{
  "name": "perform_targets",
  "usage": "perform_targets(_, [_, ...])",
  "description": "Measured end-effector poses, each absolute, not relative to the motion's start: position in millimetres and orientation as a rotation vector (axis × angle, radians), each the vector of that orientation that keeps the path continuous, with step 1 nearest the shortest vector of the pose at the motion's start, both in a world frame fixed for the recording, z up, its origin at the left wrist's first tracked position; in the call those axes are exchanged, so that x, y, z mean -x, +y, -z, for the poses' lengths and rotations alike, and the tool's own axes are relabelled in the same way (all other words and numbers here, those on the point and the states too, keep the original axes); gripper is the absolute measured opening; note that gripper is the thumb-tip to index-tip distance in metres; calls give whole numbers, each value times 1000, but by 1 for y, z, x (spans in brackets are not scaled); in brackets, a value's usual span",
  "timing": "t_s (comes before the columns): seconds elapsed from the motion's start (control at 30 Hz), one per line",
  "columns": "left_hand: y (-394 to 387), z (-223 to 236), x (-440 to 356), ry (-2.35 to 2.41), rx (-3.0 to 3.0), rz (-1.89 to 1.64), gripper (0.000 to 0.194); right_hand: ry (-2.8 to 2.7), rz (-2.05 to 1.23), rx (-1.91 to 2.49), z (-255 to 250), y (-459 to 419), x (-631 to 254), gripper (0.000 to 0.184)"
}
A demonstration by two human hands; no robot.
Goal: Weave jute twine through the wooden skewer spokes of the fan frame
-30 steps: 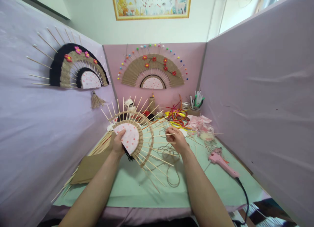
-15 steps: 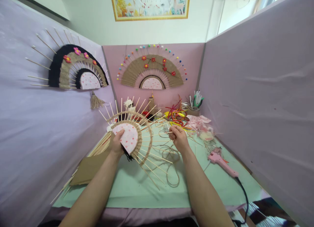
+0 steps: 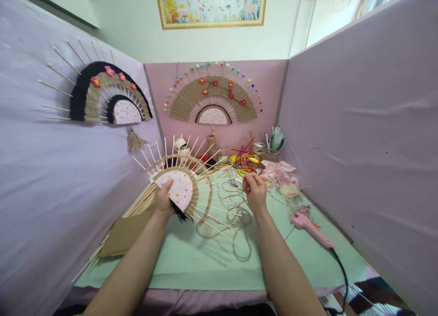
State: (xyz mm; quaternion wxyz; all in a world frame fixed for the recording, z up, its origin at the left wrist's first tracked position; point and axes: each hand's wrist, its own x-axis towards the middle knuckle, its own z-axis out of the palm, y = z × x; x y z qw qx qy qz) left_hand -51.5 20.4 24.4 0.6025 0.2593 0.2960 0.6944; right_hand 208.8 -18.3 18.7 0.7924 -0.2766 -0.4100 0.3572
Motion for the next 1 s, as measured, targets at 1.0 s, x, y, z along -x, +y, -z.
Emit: perform_targets(1.0, [17,-26,45,665,-532,-1580,18,-1429,-1267,955,-13,-31,-182,22])
